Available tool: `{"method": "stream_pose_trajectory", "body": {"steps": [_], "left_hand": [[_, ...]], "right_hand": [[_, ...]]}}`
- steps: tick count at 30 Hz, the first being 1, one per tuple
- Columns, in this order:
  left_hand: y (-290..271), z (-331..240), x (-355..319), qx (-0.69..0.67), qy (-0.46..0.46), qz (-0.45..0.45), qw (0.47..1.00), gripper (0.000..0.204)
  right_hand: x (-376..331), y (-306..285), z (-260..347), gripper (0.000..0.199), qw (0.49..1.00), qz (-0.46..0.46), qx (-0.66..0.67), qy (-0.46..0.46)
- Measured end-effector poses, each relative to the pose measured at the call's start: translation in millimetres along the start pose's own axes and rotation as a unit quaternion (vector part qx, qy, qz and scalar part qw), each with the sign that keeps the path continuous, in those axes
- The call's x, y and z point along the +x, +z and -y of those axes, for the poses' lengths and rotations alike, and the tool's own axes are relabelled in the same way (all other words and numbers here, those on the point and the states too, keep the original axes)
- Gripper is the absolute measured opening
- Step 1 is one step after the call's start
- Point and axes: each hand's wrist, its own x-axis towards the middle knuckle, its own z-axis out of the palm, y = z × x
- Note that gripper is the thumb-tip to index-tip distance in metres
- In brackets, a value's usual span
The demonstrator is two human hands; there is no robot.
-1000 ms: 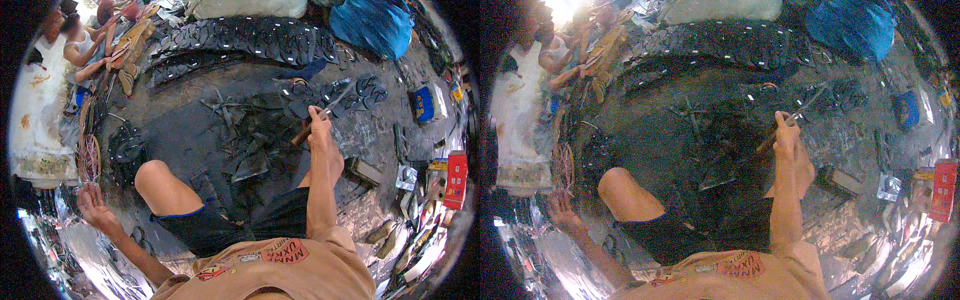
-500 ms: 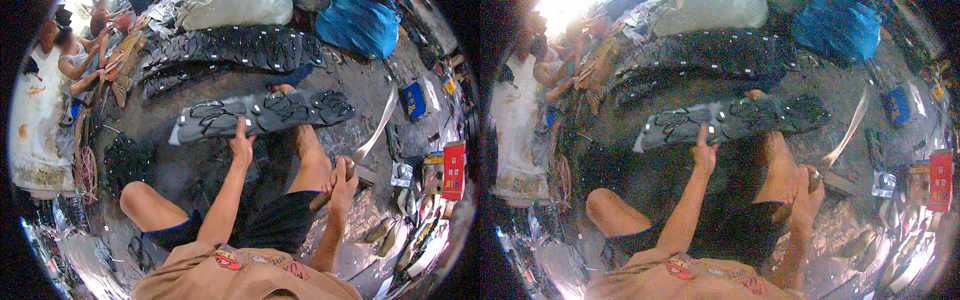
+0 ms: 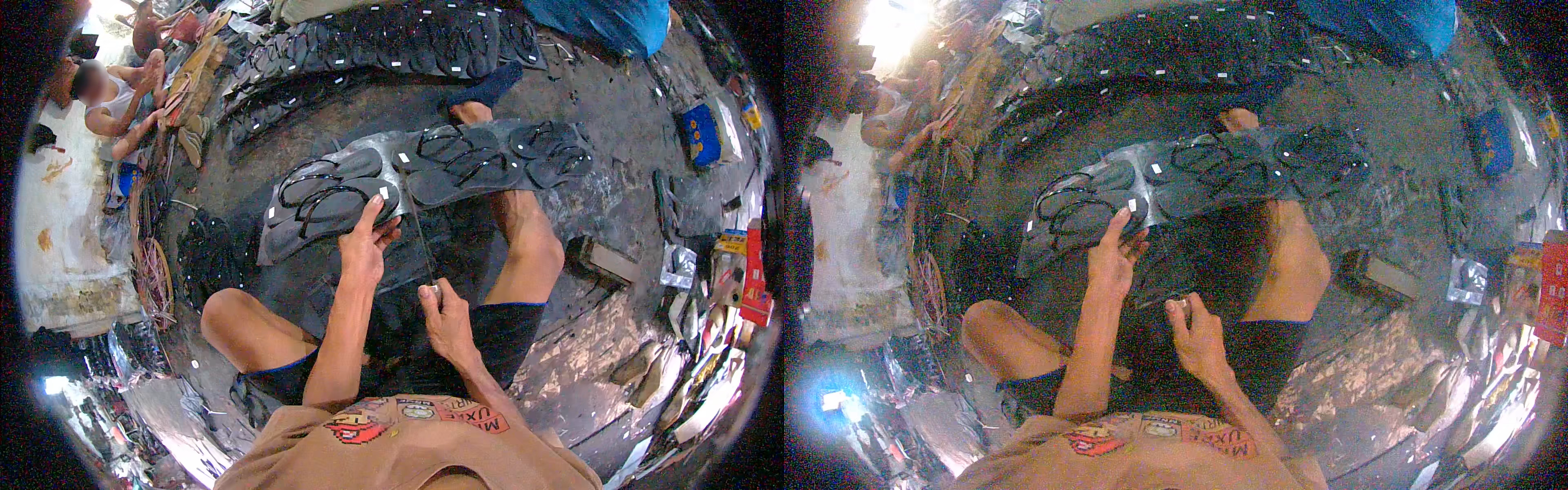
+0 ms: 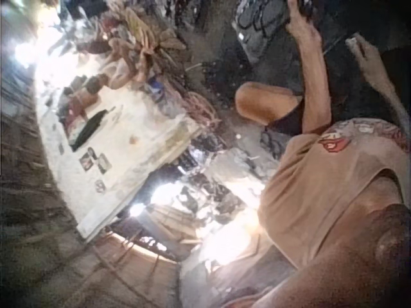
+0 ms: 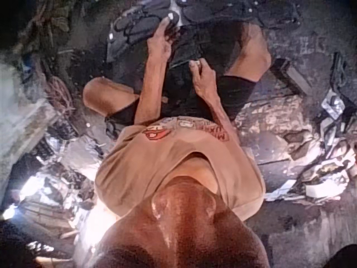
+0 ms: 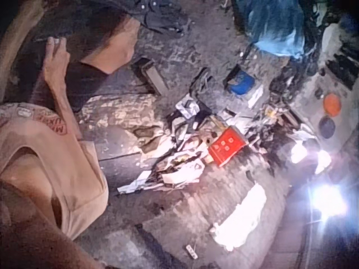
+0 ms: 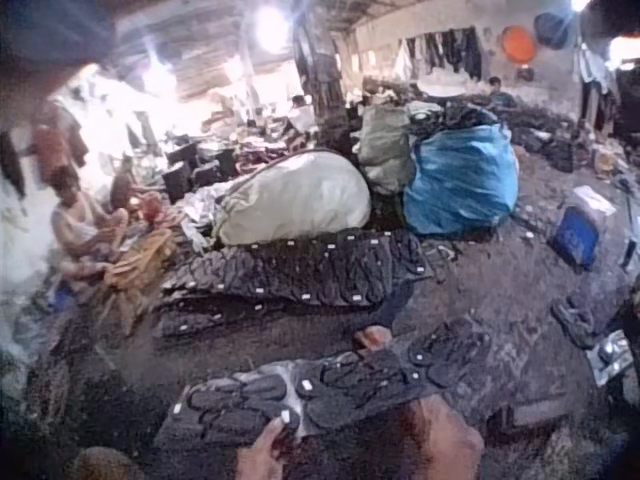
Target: The person sits on the floor and uses a knife to trim excess rubber from the edges of black flip-flops. They handle the sandals one at a time, scraping the knife along the perimeter to remove thin strips of material.
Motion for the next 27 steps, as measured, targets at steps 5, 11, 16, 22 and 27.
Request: {"method": "stream_pose_trajectory", "body": {"steps": [5,11,16,22,27], "left_hand": [[3,3,-8,-0.016,-0.005,-0.001,1.0,0.03],[-1,11,-10,-0.053,-0.016,0.011,0.998,0.025],[-21,2,-20,-0.075,0.021,0.001,0.997,0.024],[-100,-67,-5,-0.225,0.052,0.014,0.973,0.055],[-170,28,70,-0.188,0.042,-0.178,0.965,0.072]], "right_hand": [[14,19,-18,0.038,0.999,-0.04,-0.003,-0.019],[95,30,-29,0.043,0.996,-0.055,-0.044,-0.054],[150,58,-14,0.048,0.994,0.075,-0.076,0.013],[195,39,-27,0.045,0.964,0.14,0.205,-0.097],[6,-54,-14,0.043,0.905,0.156,0.388,0.08]]}}
